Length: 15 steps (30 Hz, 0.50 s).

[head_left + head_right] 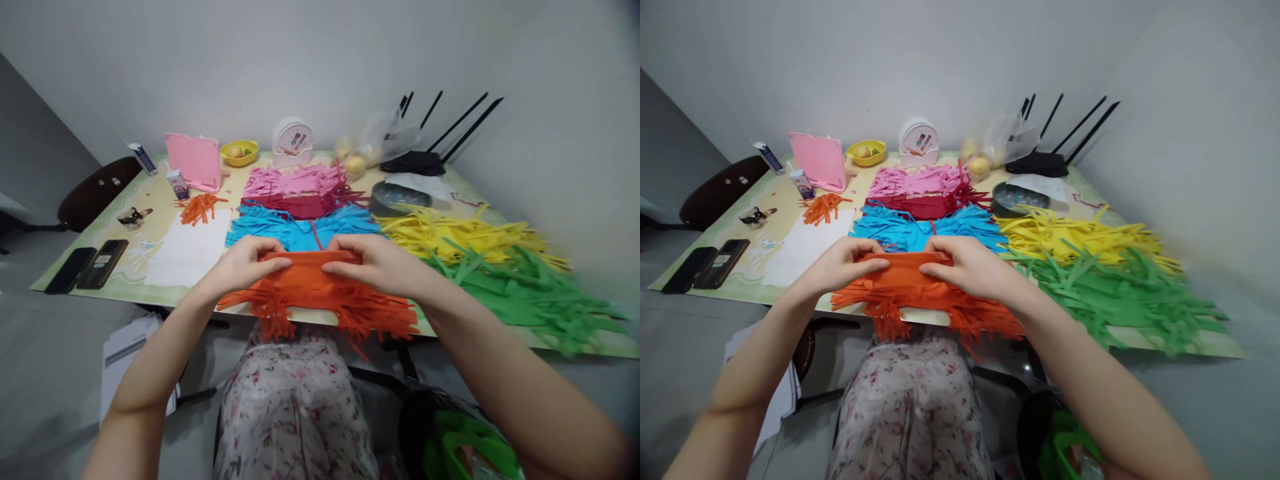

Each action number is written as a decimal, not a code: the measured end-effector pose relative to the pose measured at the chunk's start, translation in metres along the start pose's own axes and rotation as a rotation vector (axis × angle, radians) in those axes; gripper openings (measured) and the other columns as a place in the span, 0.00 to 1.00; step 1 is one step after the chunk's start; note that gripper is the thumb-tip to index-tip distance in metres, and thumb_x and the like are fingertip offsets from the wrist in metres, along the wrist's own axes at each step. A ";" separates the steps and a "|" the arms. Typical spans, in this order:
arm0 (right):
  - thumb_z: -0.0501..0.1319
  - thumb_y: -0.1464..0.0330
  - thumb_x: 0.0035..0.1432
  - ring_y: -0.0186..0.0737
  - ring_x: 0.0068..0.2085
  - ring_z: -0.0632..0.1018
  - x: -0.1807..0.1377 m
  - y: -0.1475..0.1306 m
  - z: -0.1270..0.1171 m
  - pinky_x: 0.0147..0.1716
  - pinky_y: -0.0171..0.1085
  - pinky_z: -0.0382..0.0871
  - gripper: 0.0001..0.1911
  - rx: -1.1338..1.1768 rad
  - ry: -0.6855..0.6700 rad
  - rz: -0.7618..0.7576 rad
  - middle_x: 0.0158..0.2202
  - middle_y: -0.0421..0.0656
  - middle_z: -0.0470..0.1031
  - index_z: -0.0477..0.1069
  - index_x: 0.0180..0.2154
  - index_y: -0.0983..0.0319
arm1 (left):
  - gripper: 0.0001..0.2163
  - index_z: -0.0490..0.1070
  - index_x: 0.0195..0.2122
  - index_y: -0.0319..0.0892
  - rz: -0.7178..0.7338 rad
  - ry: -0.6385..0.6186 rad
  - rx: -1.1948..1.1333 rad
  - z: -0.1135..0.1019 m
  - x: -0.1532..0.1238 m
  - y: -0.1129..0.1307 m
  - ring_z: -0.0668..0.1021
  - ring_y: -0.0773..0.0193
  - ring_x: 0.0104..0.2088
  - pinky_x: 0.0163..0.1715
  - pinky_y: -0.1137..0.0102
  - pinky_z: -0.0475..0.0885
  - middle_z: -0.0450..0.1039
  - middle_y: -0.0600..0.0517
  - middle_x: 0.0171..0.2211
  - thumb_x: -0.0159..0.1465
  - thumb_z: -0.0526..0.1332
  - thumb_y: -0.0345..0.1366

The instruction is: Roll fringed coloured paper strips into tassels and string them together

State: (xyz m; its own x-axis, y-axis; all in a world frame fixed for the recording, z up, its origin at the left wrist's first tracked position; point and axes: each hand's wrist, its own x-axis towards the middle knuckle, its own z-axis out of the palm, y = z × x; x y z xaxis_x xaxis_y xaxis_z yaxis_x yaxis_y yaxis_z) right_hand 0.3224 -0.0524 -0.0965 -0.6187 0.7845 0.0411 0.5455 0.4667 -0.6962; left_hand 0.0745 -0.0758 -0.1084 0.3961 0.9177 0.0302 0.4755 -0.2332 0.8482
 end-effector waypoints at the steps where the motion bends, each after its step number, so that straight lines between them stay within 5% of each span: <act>1: 0.61 0.59 0.57 0.35 0.26 0.68 -0.003 0.002 0.004 0.27 0.33 0.59 0.12 0.057 0.036 0.009 0.24 0.37 0.67 0.66 0.27 0.60 | 0.12 0.71 0.29 0.39 0.011 0.027 -0.021 0.003 -0.002 -0.002 0.72 0.67 0.26 0.26 0.73 0.65 0.71 0.54 0.25 0.62 0.61 0.43; 8: 0.63 0.62 0.57 0.34 0.23 0.72 -0.020 0.016 0.032 0.25 0.34 0.66 0.08 0.450 0.259 0.082 0.27 0.38 0.73 0.72 0.34 0.61 | 0.09 0.71 0.36 0.39 0.038 0.217 -0.247 0.026 -0.011 -0.018 0.70 0.69 0.28 0.28 0.74 0.66 0.71 0.53 0.32 0.60 0.63 0.40; 15: 0.64 0.69 0.51 0.37 0.29 0.76 -0.026 0.027 0.050 0.31 0.36 0.71 0.04 0.649 0.388 0.053 0.31 0.40 0.78 0.77 0.31 0.58 | 0.06 0.78 0.32 0.40 -0.003 0.246 -0.462 0.035 -0.018 -0.028 0.75 0.66 0.32 0.34 0.72 0.70 0.77 0.50 0.34 0.58 0.62 0.35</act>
State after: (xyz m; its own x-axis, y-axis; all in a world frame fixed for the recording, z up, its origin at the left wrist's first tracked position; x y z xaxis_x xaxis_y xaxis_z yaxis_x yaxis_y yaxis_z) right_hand 0.3248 -0.0808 -0.1518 -0.2923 0.9427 0.1611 0.0531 0.1842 -0.9815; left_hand 0.0820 -0.0971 -0.1514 0.1730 0.9795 0.1033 0.0584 -0.1149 0.9917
